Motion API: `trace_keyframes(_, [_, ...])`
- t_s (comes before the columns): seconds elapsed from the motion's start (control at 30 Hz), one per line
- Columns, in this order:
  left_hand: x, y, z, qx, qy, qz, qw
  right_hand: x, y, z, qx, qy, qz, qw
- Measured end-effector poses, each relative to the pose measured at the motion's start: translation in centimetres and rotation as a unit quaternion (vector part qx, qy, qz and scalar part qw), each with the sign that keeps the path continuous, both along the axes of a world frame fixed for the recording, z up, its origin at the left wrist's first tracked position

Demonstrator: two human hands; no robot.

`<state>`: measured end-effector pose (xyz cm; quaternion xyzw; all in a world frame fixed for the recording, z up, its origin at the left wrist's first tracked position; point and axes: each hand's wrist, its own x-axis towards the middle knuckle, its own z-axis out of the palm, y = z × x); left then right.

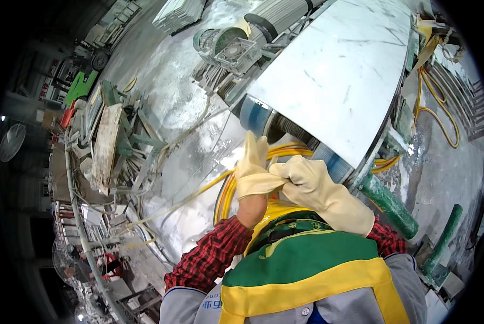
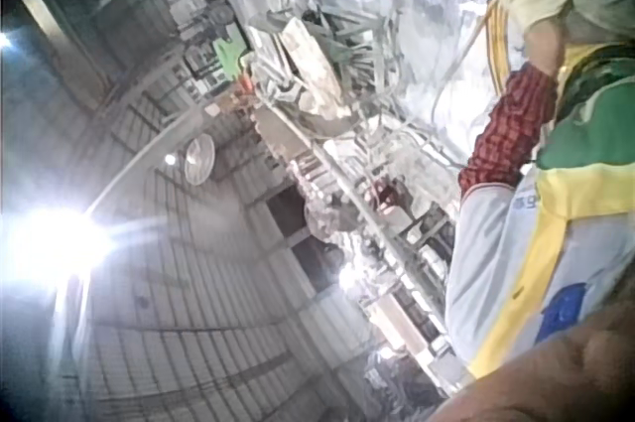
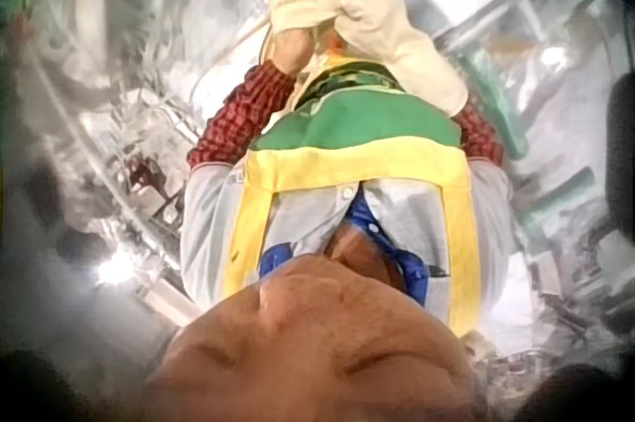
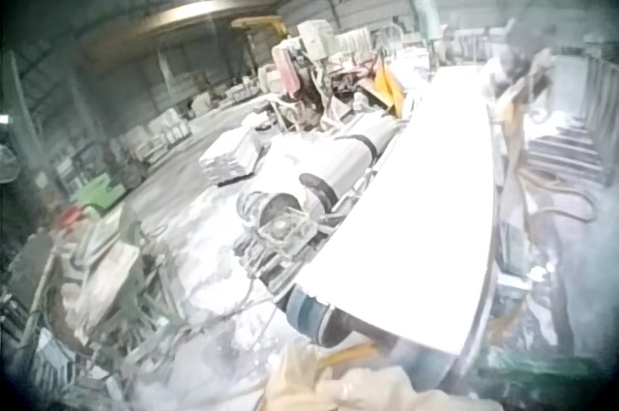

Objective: The person repeatedly lifts large white stone slabs and places them onto a conveyor belt for polishing. They adjust their gloves mid-task and continue handling the slabs one at a time.

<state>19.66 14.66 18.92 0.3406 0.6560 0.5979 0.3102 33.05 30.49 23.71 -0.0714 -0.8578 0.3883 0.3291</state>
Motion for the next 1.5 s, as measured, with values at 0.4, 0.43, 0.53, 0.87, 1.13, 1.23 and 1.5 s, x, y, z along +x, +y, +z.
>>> trace_keyframes(0.4, [-13.5,9.7,6.5,0.122,0.009,0.016,0.992,-11.6,-2.5,1.7,-0.021,-0.051,-0.040,0.998])
trace_keyframes(0.43, [-14.5,9.8,5.9,0.148,0.004,0.038,0.988,-12.2,-3.5,1.8,0.038,-0.076,-0.034,0.996])
trace_keyframes(0.53, [-17.0,11.0,5.5,0.171,0.028,0.086,0.981,-14.8,-5.7,3.7,0.179,-0.085,-0.026,0.980])
trace_keyframes(0.87, [-17.8,15.3,4.2,-0.169,0.413,-0.137,0.884,-18.1,-2.8,4.3,0.263,-0.180,-0.198,0.927])
trace_keyframes(1.13, [-22.4,19.7,4.5,0.142,-0.463,0.000,0.875,-17.7,-4.7,4.9,0.118,-0.326,-0.170,0.922])
trace_keyframes(1.23, [-22.6,21.2,6.4,0.236,-0.507,0.035,0.828,-18.2,-3.9,4.0,0.120,-0.251,-0.237,0.931])
trace_keyframes(1.5, [-22.2,20.9,8.8,0.220,-0.018,0.009,0.975,-18.2,-6.2,5.1,0.198,-0.156,-0.149,0.956])
